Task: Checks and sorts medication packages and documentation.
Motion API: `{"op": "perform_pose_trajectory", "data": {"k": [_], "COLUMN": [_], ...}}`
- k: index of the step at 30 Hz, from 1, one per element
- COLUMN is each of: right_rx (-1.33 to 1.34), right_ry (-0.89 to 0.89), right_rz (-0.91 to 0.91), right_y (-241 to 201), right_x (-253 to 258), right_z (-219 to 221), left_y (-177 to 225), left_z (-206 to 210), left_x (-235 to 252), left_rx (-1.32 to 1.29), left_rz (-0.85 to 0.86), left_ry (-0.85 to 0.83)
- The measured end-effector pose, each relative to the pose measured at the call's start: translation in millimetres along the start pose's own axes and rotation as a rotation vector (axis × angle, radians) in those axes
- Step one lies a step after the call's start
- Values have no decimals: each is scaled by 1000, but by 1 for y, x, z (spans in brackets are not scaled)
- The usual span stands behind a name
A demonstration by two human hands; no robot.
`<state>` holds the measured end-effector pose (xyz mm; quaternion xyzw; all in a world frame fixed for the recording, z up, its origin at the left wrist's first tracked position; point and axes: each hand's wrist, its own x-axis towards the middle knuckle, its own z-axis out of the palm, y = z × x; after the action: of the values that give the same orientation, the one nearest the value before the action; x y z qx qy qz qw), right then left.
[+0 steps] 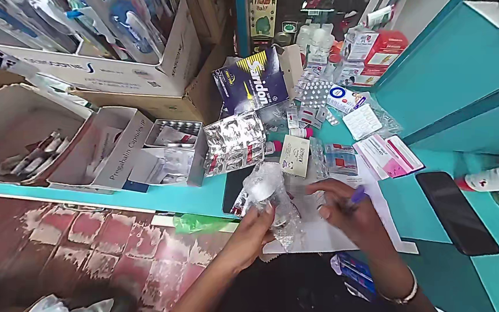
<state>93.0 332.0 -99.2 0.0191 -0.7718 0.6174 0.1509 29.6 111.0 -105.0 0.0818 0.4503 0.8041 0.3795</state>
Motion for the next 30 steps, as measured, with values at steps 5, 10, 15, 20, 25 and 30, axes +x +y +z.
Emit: {"op": "perform_pose_trajectory", "data": {"k": [5, 10, 15, 20, 25, 30], "right_rx": [-243, 91, -189, -337, 150, 140], "right_ry": [11, -96, -1, 64, 32, 95], "right_rz": [-68, 141, 29, -28, 289, 133], "right_y": [-7, -4, -10, -6, -10, -28], "right_x": [3, 14, 16, 17, 23, 33], "right_z": [30, 12, 21, 28, 8, -1], "left_y": [-6, -8, -17, -20, -15, -14], "left_z": [6, -8, -1, 0, -4, 1], "left_x": [6, 11, 15, 16, 21, 28], "left_rx": [144, 82, 78, 185, -154, -69], "left_rz": [13, -55, 20, 110, 39, -7], "left_ry": [92, 90, 108, 110, 106, 132]}}
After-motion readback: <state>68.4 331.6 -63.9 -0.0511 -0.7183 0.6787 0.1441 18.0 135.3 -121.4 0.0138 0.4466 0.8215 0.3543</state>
